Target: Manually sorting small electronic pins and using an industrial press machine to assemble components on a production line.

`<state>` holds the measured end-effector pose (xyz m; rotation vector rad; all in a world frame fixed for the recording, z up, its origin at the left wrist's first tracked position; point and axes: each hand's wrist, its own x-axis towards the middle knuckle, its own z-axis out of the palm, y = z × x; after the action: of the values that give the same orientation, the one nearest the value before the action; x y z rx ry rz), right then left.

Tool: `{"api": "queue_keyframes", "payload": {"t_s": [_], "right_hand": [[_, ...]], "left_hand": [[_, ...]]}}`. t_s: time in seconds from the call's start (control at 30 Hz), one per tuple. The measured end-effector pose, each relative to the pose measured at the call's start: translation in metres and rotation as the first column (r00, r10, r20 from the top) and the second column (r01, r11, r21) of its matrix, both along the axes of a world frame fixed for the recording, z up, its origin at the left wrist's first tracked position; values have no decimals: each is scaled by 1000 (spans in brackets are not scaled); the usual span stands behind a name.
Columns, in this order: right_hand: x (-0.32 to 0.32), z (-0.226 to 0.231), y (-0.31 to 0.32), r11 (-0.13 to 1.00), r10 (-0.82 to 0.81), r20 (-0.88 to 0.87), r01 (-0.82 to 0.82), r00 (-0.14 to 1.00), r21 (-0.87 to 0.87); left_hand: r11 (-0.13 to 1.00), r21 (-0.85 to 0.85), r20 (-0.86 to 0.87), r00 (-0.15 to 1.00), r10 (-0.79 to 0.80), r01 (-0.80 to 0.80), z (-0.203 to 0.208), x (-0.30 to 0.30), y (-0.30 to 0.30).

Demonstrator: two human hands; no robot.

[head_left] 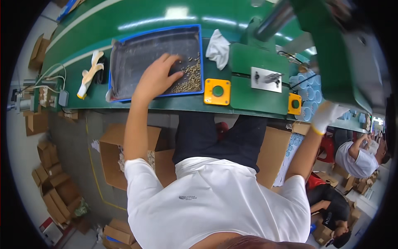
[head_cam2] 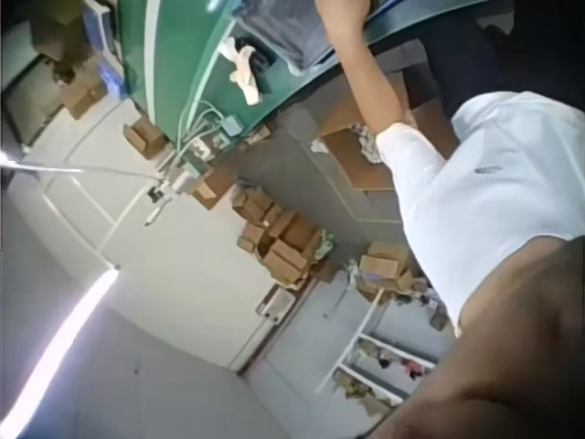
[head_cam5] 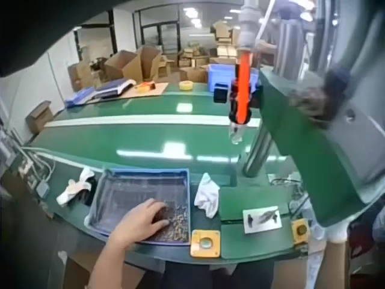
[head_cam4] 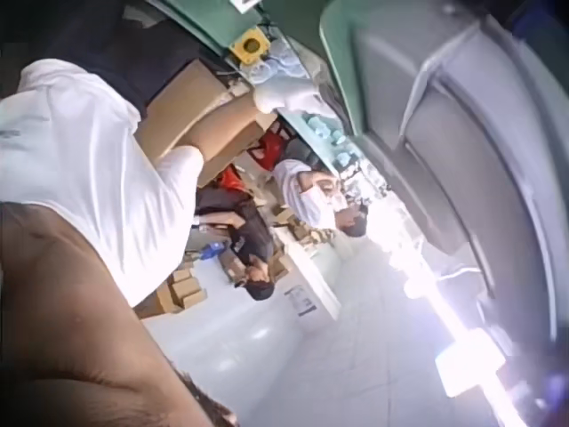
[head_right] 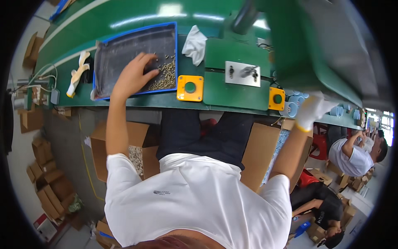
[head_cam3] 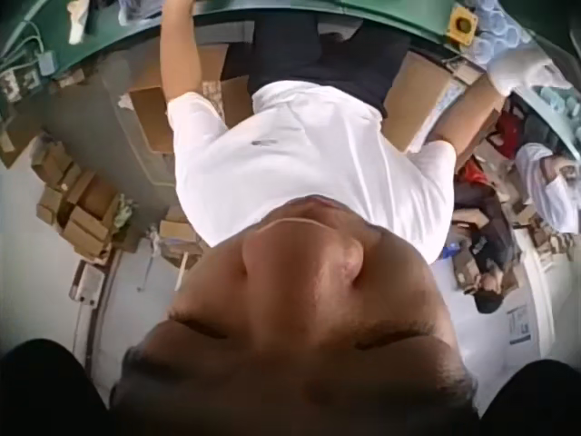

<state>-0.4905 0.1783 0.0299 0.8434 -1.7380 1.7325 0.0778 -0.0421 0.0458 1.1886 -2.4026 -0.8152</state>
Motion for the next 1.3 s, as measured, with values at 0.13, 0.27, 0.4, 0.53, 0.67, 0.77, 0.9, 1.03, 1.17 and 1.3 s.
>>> {"api": "queue_keyframes", "payload": {"t_s": [0.13, 0.27, 0.4, 0.53, 0.67, 0.77, 0.9, 1.03, 1.17, 1.3], "right_hand": [[-102, 23, -28, 724, 672, 398, -667, 625, -176], [-132, 67, -134, 494, 114, 269, -289, 956, 820], [-203, 19, -194, 226, 463, -98, -11, 881, 974], [-188, -15, -244, 240, 720, -340, 242, 605, 940], [-177, -18, -258, 73, 726, -359, 453, 586, 888], [-168, -18, -254, 15, 729, -386, 550, 566, 835], [-160, 7, -198, -4, 635, -423, 550, 646, 835], [-87, 51, -127, 340, 328, 95, -211, 940, 916], [-115, 56, -29, 696, 364, 179, -395, 914, 600], [-23, 63, 7, 547, 336, 20, -213, 942, 809]], "left_hand": [[962, -169, 78, 976, -202, 213, -25, -12, -43], [911, 4, 33, 910, -412, 413, -26, -33, -36], [894, 90, -99, 898, -430, 438, -3, -20, -50], [962, -100, 90, 965, -246, 255, -16, 20, -79], [916, -292, 47, 961, -274, 275, -36, -15, -69], [907, -298, 12, 951, -309, 298, -45, -49, -66], [886, -247, -54, 907, -417, 393, -41, -41, -47], [854, -136, 40, 864, -502, 502, -18, -5, -21], [893, -1, 39, 892, -450, 450, -7, -8, -10], [917, -58, 164, 910, -381, 394, -10, -21, 0]]}}
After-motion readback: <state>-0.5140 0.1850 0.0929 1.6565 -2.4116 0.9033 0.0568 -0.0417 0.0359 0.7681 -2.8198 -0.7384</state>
